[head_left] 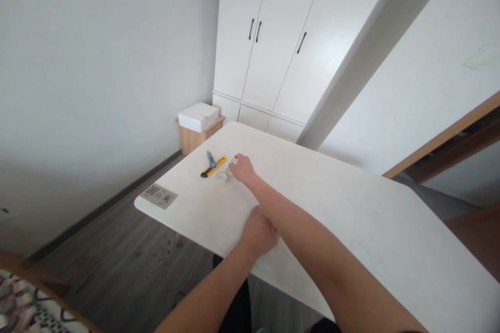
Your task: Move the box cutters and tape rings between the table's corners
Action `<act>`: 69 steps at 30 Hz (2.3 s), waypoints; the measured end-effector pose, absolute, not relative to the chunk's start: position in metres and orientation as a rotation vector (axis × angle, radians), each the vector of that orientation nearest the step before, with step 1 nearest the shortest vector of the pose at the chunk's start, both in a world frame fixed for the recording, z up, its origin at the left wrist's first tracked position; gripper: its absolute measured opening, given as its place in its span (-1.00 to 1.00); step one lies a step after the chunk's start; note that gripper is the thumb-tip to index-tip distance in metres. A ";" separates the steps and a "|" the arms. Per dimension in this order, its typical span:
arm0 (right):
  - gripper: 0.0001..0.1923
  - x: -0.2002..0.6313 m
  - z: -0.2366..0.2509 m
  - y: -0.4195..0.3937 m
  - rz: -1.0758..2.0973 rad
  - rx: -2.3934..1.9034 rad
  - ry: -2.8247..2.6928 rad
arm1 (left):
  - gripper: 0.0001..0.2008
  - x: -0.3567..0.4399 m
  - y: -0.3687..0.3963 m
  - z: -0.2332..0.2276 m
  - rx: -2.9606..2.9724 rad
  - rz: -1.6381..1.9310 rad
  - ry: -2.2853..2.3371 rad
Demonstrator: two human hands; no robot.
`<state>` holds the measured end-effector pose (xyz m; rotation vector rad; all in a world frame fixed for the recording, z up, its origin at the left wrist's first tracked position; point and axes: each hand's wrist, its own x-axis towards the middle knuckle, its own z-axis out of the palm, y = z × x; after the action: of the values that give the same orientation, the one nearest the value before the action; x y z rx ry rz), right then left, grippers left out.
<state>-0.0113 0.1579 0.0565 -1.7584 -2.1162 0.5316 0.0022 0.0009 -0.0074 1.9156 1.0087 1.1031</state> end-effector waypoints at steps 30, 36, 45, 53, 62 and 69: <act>-0.27 0.357 0.012 -0.116 0.077 -2.214 -1.965 | -0.59 -0.008 0.015 -0.019 2.620 0.821 1.190; -0.23 0.356 0.013 -0.118 0.099 -2.203 -1.962 | -0.56 -0.009 0.017 -0.021 2.636 0.808 1.199; -0.26 0.357 0.012 -0.117 0.120 -2.197 -1.948 | -0.58 -0.009 0.015 -0.019 2.615 0.795 1.207; -0.25 0.357 0.012 -0.118 0.100 -2.195 -1.966 | -0.58 -0.008 0.014 -0.018 2.613 0.802 1.199; -0.26 0.357 0.012 -0.118 0.097 -2.193 -1.957 | -0.57 -0.008 0.014 -0.018 2.613 0.798 1.201; -0.25 0.358 0.010 -0.118 0.097 -2.192 -1.956 | -0.57 -0.008 0.013 -0.017 2.606 0.810 1.208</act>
<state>0.3578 -0.1181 0.0103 -2.1919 -1.9563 0.0968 -0.0078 0.0132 -0.0174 2.6063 1.2077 0.8095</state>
